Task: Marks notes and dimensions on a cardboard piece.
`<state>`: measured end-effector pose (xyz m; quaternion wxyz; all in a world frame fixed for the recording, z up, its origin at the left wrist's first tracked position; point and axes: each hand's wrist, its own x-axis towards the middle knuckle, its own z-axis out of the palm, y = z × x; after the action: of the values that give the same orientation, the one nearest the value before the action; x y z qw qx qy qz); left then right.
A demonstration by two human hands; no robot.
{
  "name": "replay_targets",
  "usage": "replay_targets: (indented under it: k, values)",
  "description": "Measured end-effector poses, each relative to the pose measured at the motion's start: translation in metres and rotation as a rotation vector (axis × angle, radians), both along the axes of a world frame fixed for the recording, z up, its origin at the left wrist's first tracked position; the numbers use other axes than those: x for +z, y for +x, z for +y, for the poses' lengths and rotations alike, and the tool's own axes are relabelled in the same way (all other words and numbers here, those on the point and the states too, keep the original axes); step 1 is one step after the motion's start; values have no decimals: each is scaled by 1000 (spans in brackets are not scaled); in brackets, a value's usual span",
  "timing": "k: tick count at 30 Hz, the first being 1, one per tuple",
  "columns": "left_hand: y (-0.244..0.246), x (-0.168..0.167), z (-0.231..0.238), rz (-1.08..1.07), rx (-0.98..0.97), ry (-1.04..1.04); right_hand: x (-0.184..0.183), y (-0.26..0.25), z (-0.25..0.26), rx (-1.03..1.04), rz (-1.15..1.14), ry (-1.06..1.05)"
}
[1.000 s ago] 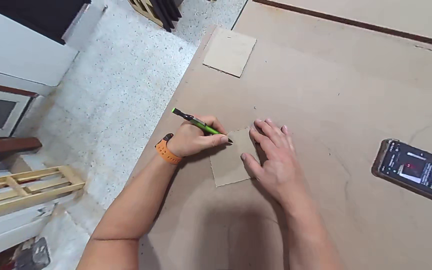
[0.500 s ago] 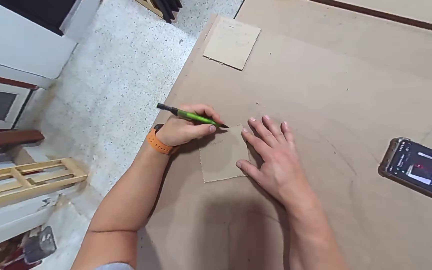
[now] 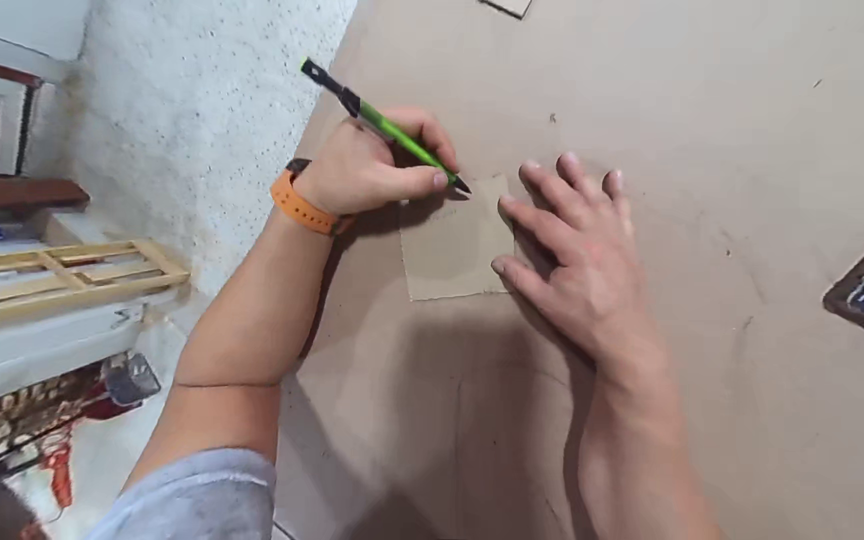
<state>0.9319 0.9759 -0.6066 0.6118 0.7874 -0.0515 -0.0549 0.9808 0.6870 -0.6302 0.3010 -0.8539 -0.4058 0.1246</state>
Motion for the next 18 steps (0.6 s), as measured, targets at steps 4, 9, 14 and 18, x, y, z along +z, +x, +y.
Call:
replay_targets:
  k: [4,9,14,18]
  values:
    - [16,4,-11,56,-80,75,3,1,1,2,-6,-1]
    - [27,3,-18,65,-176,68,3,1,0,10,-14,1]
    - [23,-1,-19,-47,-131,173,4,2,1,10,-12,3]
    - [23,1,-20,-35,-149,199,4,1,1,14,-5,8]
